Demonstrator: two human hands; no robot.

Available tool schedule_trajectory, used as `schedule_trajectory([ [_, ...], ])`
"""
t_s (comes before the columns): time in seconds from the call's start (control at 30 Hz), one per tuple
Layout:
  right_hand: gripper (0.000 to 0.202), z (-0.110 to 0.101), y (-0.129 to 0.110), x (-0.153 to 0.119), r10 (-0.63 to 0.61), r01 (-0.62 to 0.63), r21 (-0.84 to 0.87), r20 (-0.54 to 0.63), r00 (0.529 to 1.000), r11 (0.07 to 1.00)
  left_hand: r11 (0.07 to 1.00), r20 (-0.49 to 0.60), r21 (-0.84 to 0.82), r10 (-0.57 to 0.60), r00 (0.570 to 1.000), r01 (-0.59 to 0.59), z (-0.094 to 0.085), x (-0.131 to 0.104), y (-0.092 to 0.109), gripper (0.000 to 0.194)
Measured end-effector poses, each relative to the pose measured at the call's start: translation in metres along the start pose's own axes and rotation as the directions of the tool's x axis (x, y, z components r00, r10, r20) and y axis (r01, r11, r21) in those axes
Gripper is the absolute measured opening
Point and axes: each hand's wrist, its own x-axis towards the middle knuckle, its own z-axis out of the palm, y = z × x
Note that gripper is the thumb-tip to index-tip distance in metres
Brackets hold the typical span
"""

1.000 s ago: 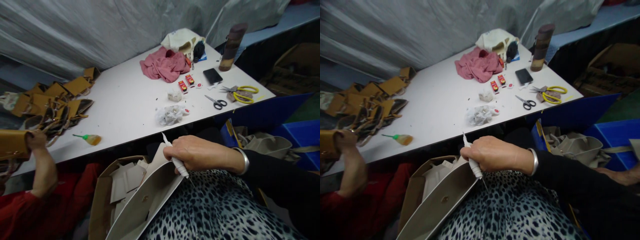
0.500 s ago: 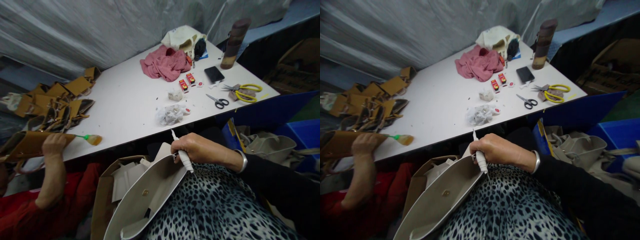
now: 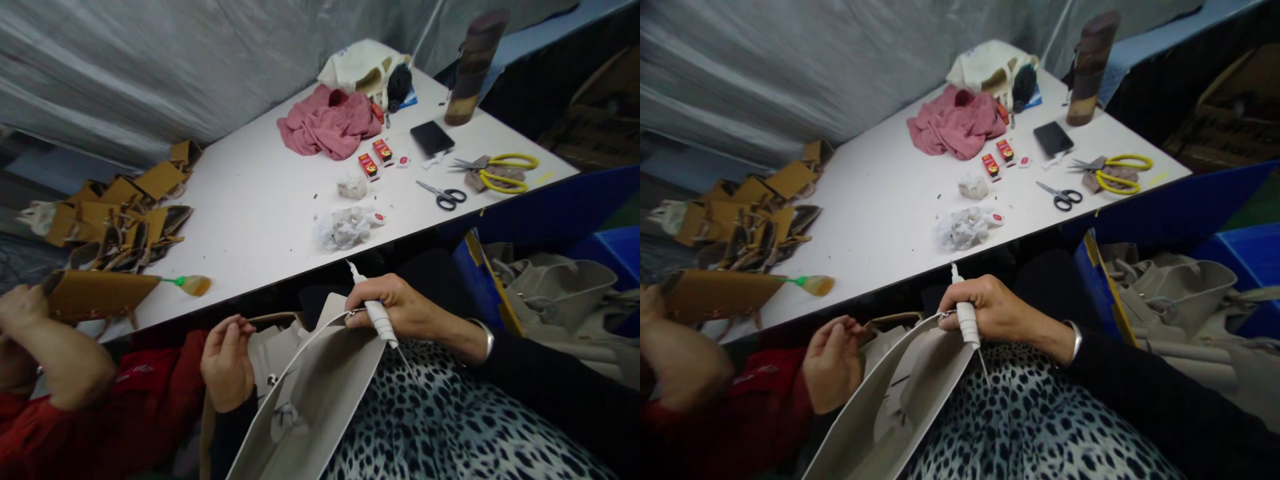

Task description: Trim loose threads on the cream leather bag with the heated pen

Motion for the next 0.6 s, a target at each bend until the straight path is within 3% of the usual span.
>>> schedule_trajectory([
  [0.07,0.015,0.003,-0.001,0.000,-0.051,0.051,-0.079,0.009,0.999,0.996,0.985,0.105,-0.170,0.027,0.994,-0.009,0.011,0.004,0.018,0.035],
  [0.1,0.014,0.005,-0.002,0.000,-0.071,0.071,-0.113,0.007,0.997,0.991,0.976,0.285,-0.213,0.020,0.958,0.043,0.020,0.007,0.029,0.043],
  [0.13,0.014,0.005,-0.003,0.000,-0.084,0.084,-0.145,0.002,0.996,0.986,0.972,0.478,-0.212,0.015,0.878,0.099,0.031,0.010,0.040,0.055],
  [0.2,0.014,0.005,-0.003,-0.001,-0.086,0.078,-0.205,-0.032,0.996,0.976,0.977,0.759,-0.145,0.008,0.651,0.157,0.055,0.017,0.059,0.071],
  [0.27,0.014,0.004,0.001,-0.002,-0.063,0.037,-0.255,-0.094,0.994,0.966,0.987,0.898,-0.068,-0.004,0.440,0.148,0.078,0.024,0.071,0.074],
  [0.3,0.014,0.003,0.004,-0.003,-0.049,0.009,-0.276,-0.136,0.989,0.961,0.993,0.925,-0.032,-0.015,0.380,0.118,0.088,0.026,0.073,0.070],
  [0.33,0.014,0.002,0.007,-0.004,-0.035,-0.021,-0.296,-0.182,0.983,0.955,0.998,0.932,0.000,-0.026,0.362,0.070,0.097,0.027,0.074,0.064],
  [0.37,0.014,0.001,0.011,-0.004,-0.023,-0.050,-0.310,-0.227,0.974,0.950,0.999,0.925,0.033,-0.035,0.379,0.012,0.105,0.027,0.072,0.057],
  [0.5,0.016,-0.003,0.026,-0.002,0.027,-0.142,-0.325,-0.335,0.942,0.935,0.980,0.826,0.150,-0.053,0.561,-0.127,0.127,0.016,0.058,0.036],
  [0.6,0.018,-0.007,0.033,0.001,0.056,-0.158,-0.311,-0.314,0.948,0.937,0.980,0.766,0.174,-0.076,0.639,-0.093,0.136,0.010,0.043,0.023],
])
